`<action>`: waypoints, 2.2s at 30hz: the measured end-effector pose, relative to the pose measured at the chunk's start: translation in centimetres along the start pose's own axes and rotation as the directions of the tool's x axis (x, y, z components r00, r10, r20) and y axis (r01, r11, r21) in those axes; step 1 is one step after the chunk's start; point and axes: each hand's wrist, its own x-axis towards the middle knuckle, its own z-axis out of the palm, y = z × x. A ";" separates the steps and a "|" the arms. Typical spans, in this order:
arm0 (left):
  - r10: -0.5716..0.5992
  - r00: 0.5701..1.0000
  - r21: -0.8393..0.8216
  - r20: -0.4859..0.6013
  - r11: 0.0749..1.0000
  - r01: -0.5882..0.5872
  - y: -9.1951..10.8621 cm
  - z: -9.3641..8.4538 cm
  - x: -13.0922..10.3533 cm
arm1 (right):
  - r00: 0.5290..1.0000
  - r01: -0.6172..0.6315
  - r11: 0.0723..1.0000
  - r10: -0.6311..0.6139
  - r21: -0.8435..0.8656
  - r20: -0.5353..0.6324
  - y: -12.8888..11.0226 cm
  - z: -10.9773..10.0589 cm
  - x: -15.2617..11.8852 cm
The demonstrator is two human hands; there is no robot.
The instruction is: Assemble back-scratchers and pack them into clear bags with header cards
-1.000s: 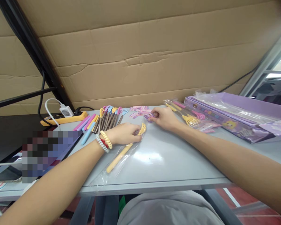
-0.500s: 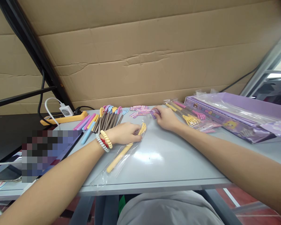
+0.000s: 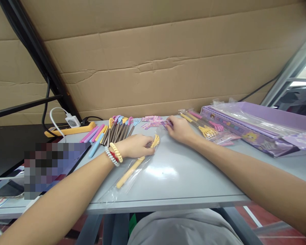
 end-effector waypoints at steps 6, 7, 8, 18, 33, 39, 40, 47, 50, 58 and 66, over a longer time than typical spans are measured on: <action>-0.008 1.000 -0.004 0.001 1.000 0.008 0.0 0.0 0.0 | 1.000 0.002 0.999 -0.002 0.040 -0.005 0.2 0.3 0.1; -0.006 1.000 -0.005 -0.001 1.000 0.006 0.0 0.0 0.0 | 1.000 0.000 0.999 0.001 0.049 -0.005 0.3 0.3 0.1; -0.005 1.000 -0.007 -0.003 1.000 0.005 0.0 0.0 0.0 | 1.000 -0.003 0.998 0.004 0.061 -0.006 0.3 0.3 0.1; -0.007 1.000 0.001 -0.005 1.000 0.007 0.1 0.1 0.0 | 1.000 -0.028 0.977 0.029 0.212 -0.001 -0.2 -0.1 0.2; 0.007 1.000 0.015 0.001 1.000 -0.007 0.1 0.1 -0.1 | 0.997 0.069 0.970 -0.063 0.232 -0.032 0.1 0.2 -0.1; 0.012 1.000 0.023 -0.003 1.000 -0.012 0.1 0.0 -0.1 | 0.994 0.105 0.977 -0.099 0.185 -0.041 0.1 0.2 -0.3; 0.013 1.000 0.022 -0.002 1.000 -0.012 0.1 0.0 -0.1 | 0.994 0.107 0.979 -0.102 0.174 -0.038 0.1 0.2 -0.3; 0.013 1.000 0.017 0.000 1.000 -0.013 0.0 -0.1 -0.1 | 0.998 0.068 0.994 -0.067 0.087 -0.012 0.0 0.0 -0.2; 0.016 1.000 0.016 0.002 1.000 -0.016 0.0 0.0 -0.1 | 0.999 0.037 0.996 -0.036 0.077 -0.007 0.1 0.0 -0.2; 0.014 1.000 0.025 0.001 1.000 -0.014 0.1 0.0 -0.2 | 1.000 0.022 0.997 -0.023 0.074 0.015 0.1 -0.1 -0.2; 0.006 1.000 0.022 -0.001 1.000 -0.006 0.2 -0.1 -0.2 | 0.999 -0.007 0.999 0.006 0.049 0.033 -0.1 -0.1 -0.1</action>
